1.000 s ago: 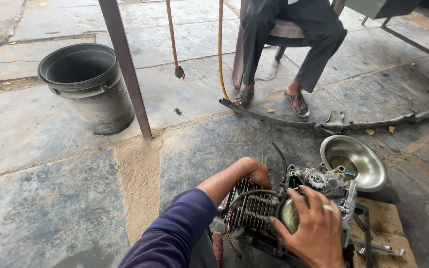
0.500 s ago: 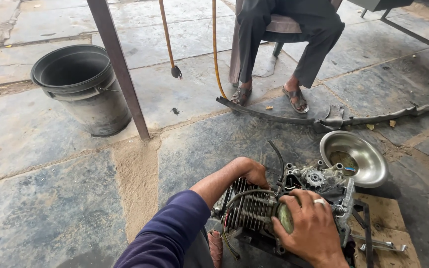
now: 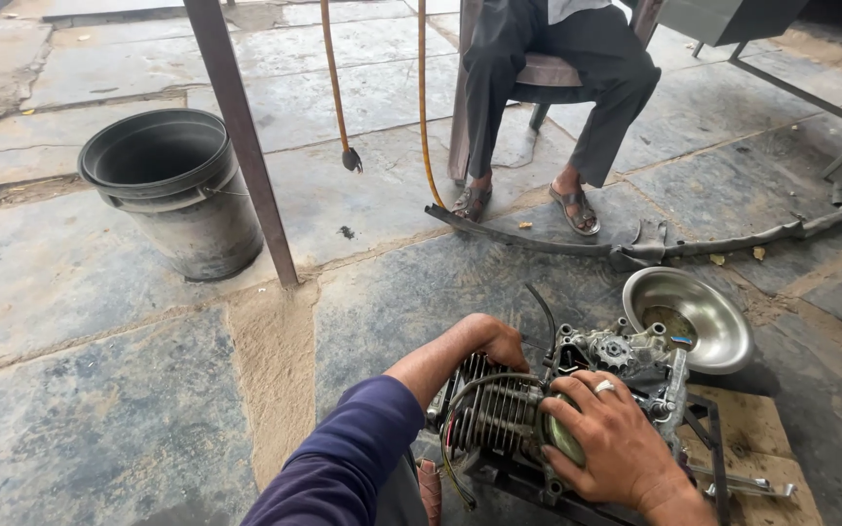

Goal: Repairing a motorcycle engine by manipulating wires and internal parts.

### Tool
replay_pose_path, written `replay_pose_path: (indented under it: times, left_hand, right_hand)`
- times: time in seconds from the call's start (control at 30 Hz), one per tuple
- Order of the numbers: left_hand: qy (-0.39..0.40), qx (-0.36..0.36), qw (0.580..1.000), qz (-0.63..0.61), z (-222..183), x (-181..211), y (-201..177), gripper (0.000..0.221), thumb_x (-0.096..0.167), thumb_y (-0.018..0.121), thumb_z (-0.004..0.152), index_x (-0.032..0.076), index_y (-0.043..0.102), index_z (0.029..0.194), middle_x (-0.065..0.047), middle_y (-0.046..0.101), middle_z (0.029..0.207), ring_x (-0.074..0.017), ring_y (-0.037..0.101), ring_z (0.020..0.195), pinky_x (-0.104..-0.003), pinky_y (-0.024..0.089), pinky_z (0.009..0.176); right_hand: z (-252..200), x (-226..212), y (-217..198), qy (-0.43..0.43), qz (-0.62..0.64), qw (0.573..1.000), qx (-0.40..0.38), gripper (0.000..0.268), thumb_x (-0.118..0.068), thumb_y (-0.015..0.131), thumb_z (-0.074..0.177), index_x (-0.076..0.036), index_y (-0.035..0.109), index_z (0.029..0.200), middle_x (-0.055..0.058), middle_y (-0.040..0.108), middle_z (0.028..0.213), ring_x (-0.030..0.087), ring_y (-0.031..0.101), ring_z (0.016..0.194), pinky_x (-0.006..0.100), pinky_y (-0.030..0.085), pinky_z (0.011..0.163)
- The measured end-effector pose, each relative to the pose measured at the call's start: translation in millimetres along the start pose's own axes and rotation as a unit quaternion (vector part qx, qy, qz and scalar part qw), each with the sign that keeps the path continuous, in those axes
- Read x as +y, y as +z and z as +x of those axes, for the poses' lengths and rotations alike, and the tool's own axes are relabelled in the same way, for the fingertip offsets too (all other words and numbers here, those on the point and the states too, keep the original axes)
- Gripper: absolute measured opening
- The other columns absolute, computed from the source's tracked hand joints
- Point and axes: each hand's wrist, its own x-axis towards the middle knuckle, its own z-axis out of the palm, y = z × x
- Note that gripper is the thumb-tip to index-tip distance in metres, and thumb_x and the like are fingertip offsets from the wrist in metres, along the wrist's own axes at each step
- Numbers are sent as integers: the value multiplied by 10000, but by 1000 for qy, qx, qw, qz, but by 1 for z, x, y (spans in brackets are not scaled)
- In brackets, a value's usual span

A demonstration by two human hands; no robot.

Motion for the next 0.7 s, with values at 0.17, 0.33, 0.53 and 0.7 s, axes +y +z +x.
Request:
replay_pose_path:
  times: [0.17, 0.33, 0.53, 0.7]
  left_hand:
    - [4, 4, 1000, 15, -7, 3, 0, 555, 506, 622, 913, 71, 742, 1236, -184, 759, 1211, -304, 756, 1028, -466, 623, 856]
    - [1, 12, 999, 38, -16, 7, -2, 547, 516, 609, 925, 85, 752, 1230, -176, 754, 1205, -291, 748, 1033, -470, 613, 857]
    - [-14, 8, 999, 31, -18, 7, -2, 556, 530, 607, 930, 90, 740, 1242, -180, 755, 1205, -299, 768, 1029, -474, 640, 856]
    - [-5, 7, 999, 38, -5, 3, 0, 550, 533, 617, 930, 110, 730, 1263, -166, 728, 1222, -295, 727, 1055, -490, 609, 899]
  right_hand:
    - [-1, -16, 11, 114, -18, 993, 24, 569, -373, 773, 706, -133, 682, 1213, 113, 588, 1325, 390, 488, 1297, 552, 345, 1107]
    - [0, -21, 15, 173, -36, 983, 48, 559, -381, 759, 717, -154, 682, 1222, 92, 593, 1319, 374, 493, 1264, 560, 350, 1109]
    - [3, -26, 14, 194, -56, 978, 46, 561, -383, 741, 724, -156, 673, 1232, 85, 589, 1319, 340, 499, 1270, 541, 351, 1124]
    - [0, -23, 23, 212, -59, 975, 27, 592, -413, 746, 733, -175, 656, 1268, 87, 569, 1359, 337, 457, 1321, 561, 308, 1159]
